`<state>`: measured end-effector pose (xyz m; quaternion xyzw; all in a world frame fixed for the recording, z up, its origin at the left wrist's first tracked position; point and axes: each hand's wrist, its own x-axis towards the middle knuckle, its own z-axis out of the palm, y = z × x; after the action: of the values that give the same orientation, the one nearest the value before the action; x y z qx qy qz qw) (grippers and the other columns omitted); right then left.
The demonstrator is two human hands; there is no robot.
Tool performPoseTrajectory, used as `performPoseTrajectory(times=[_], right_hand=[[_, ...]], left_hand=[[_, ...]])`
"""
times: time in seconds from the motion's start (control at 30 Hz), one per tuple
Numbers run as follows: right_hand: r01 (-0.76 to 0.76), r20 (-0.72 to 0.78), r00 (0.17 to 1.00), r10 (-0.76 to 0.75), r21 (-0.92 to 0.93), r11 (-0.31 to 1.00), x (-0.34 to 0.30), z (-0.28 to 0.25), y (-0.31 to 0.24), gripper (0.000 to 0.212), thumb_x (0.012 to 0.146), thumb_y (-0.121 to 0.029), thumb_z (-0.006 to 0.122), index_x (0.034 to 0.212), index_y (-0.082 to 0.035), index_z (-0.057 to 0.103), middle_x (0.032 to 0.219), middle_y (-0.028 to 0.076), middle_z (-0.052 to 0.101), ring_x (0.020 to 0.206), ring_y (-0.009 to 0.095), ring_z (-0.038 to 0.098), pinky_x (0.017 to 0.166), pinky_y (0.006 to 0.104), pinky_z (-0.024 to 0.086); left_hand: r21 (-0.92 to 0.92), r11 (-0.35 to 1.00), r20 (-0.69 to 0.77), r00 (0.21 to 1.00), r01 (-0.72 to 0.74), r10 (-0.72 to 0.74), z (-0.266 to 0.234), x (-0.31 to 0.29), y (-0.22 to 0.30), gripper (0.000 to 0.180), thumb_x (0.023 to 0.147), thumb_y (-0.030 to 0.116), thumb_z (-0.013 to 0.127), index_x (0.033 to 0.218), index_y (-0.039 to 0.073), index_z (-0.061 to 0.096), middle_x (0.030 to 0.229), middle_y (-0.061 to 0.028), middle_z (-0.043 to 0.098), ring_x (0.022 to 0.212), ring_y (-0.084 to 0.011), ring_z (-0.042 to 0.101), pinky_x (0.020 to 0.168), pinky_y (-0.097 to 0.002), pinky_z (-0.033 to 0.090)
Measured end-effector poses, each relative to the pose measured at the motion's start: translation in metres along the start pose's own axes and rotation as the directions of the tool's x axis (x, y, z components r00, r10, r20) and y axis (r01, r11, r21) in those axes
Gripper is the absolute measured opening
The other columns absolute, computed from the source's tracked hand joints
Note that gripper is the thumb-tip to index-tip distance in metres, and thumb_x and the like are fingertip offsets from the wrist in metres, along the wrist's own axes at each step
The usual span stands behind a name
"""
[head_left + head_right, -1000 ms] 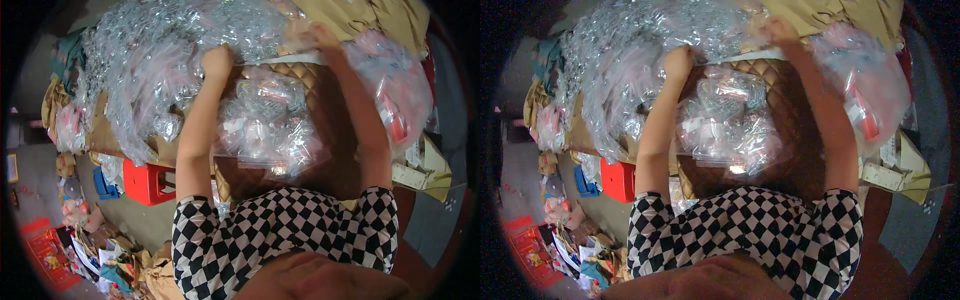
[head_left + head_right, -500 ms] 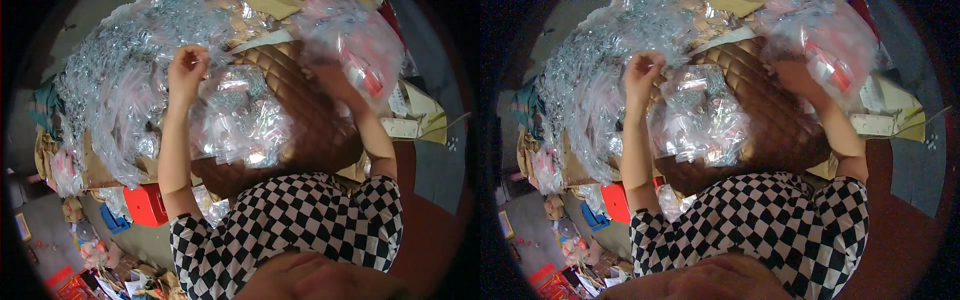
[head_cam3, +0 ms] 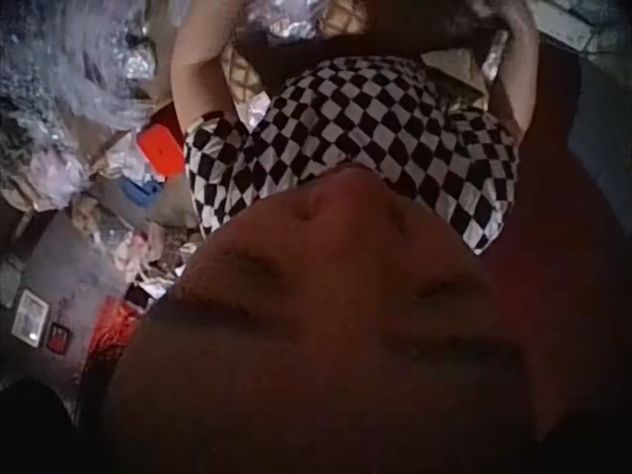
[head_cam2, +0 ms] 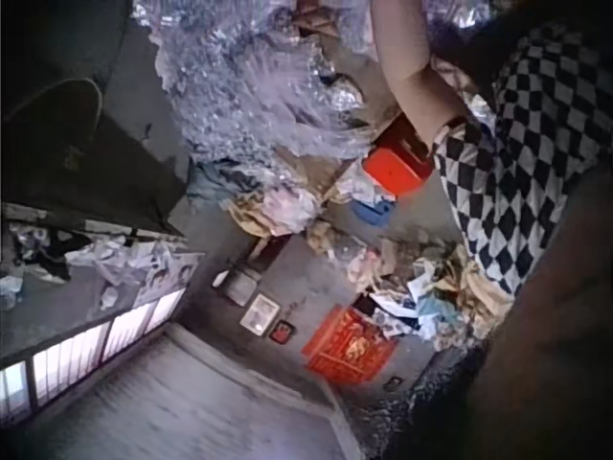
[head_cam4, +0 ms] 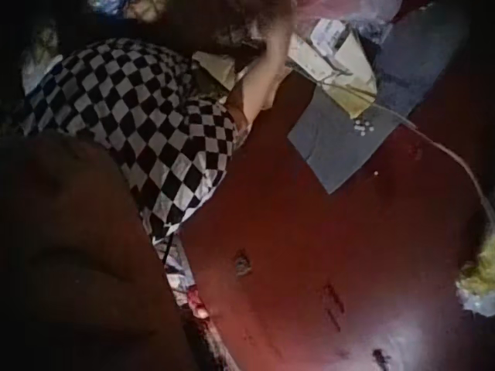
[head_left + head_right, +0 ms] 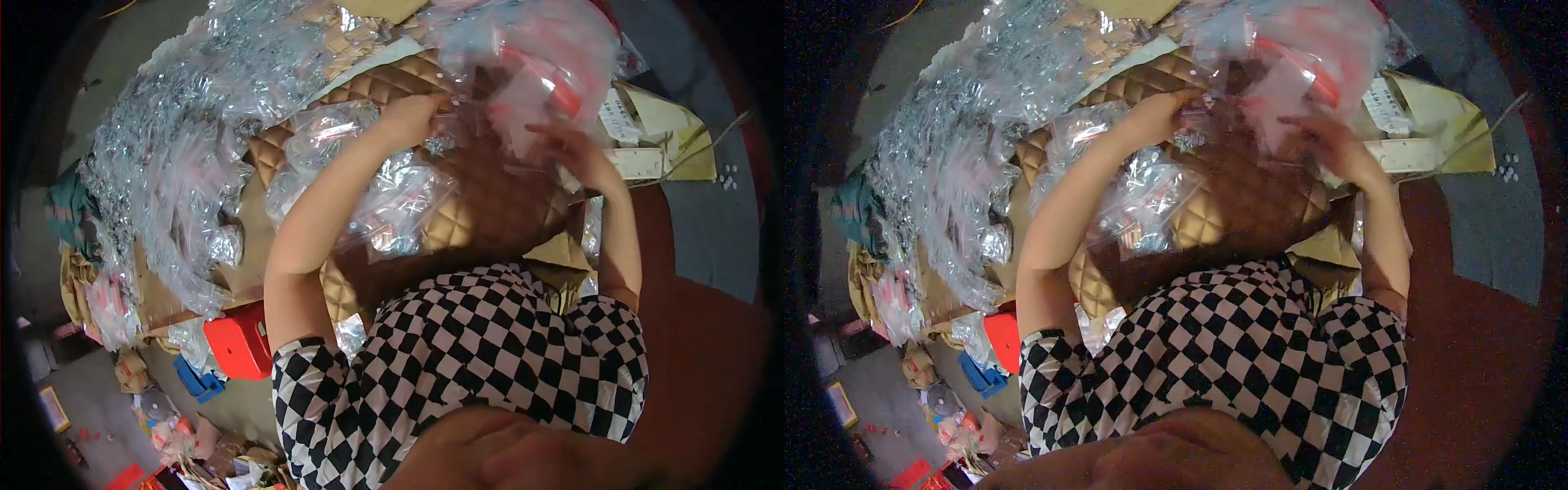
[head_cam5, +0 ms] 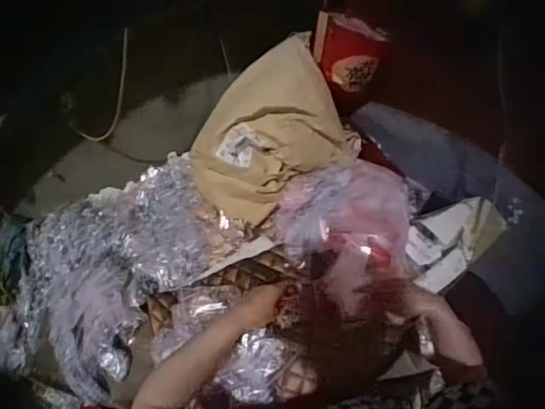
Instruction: The person packages hardware parts into small plastic bags, seals the bags by hand, and packs filled bags into sacks.
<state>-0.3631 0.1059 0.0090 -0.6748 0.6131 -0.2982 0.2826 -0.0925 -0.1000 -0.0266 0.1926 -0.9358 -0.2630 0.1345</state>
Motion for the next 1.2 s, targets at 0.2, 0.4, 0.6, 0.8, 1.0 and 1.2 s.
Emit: performPoseTrajectory(times=[0.2, 0.4, 0.6, 0.8, 1.0, 1.2], right_hand=[[0.062, 0.267, 0.963, 0.041, -0.365, 0.929, -0.02, 0.041, 0.0, 0.043, 0.084, -0.009, 0.06, 0.126, -0.016, 0.061, 0.101, 0.013, 0.065, 0.092, 0.03, 0.061, 0.082, 0.0401, 0.048], [0.107, 0.067, 0.994, -0.09, -0.335, 0.936, 0.001, 0.034, 0.002, 0.036, 0.081, -0.014, 0.064, 0.117, -0.014, 0.064, 0.092, 0.013, 0.063, 0.083, 0.031, 0.059, 0.078, 0.0411, 0.048], [0.099, -0.004, 0.995, -0.102, -0.183, 0.978, 0.03, 0.045, -0.01, 0.026, 0.086, -0.017, 0.064, 0.111, -0.008, 0.061, 0.093, 0.01, 0.066, 0.085, 0.024, 0.064, 0.077, 0.0341, 0.05], [-0.159, -0.288, 0.936, 0.201, 0.163, 0.974, 0.079, 0.073, -0.106, 0.03, 0.09, -0.016, 0.061, 0.117, -0.003, 0.058, 0.105, 0.007, 0.068, 0.097, 0.019, 0.064, 0.083, 0.0296, 0.05], [0.36, -0.209, 0.932, -0.296, 0.44, 0.822, 0.106, 0.151, -0.125, 0.036, 0.092, -0.009, 0.058, 0.126, -0.002, 0.054, 0.122, 0.004, 0.059, 0.111, 0.014, 0.055, 0.093, 0.0301, 0.045], [-0.082, -0.072, 0.986, 0.153, 0.586, 0.806, 0.117, 0.135, -0.069, 0.026, 0.09, -0.012, 0.063, 0.115, -0.005, 0.062, 0.111, 0.001, 0.062, 0.097, 0.011, 0.057, 0.087, 0.0272, 0.045]], left_hand=[[0.374, 0.927, -0.103, 0.993, -0.014, 0.056, 0.014, -0.002, 0.006, 0.017, 0.081, 0.01, 0.066, 0.096, 0.003, 0.063, 0.091, -0.0183, 0.062, 0.088, -0.0375, 0.06, 0.081, -0.0451, 0.049], [-0.026, 0.989, -0.001, 0.989, 0.147, -0.147, -0.012, -0.003, 0.034, 0.014, 0.081, 0.008, 0.069, 0.092, 0.004, 0.061, 0.088, -0.0089, 0.061, 0.075, -0.0241, 0.059, 0.069, -0.034, 0.049], [-0.519, 0.813, -0.199, 0.888, 0.264, -0.415, -0.057, -0.057, 0.034, 0.03, 0.083, 0.005, 0.073, 0.111, 0.003, 0.063, 0.083, 0.0014, 0.063, 0.079, -0.0073, 0.058, 0.069, -0.0239, 0.048], [-0.482, 0.876, -0.478, 0.831, 0.025, -0.286, -0.052, -0.08, 0.063, 0.015, 0.078, 0.021, 0.077, 0.084, 0.009, 0.072, 0.074, -0.005, 0.065, 0.069, -0.0207, 0.059, 0.063, -0.0326, 0.047], [0.03, 0.996, -0.715, 0.698, 0.087, -0.039, -0.073, -0.108, 0.061, 0.017, 0.072, 0.025, 0.08, 0.079, 0.012, 0.07, 0.09, -0.0069, 0.063, 0.082, -0.0268, 0.053, 0.083, -0.0385, 0.041], [0.034, 0.869, -0.835, 0.491, 0.493, -0.246, -0.133, -0.205, -0.027, 0.027, 0.078, 0.016, 0.073, 0.102, 0.01, 0.063, 0.1, -0.0128, 0.06, 0.093, -0.0315, 0.056, 0.079, -0.0406, 0.043]])
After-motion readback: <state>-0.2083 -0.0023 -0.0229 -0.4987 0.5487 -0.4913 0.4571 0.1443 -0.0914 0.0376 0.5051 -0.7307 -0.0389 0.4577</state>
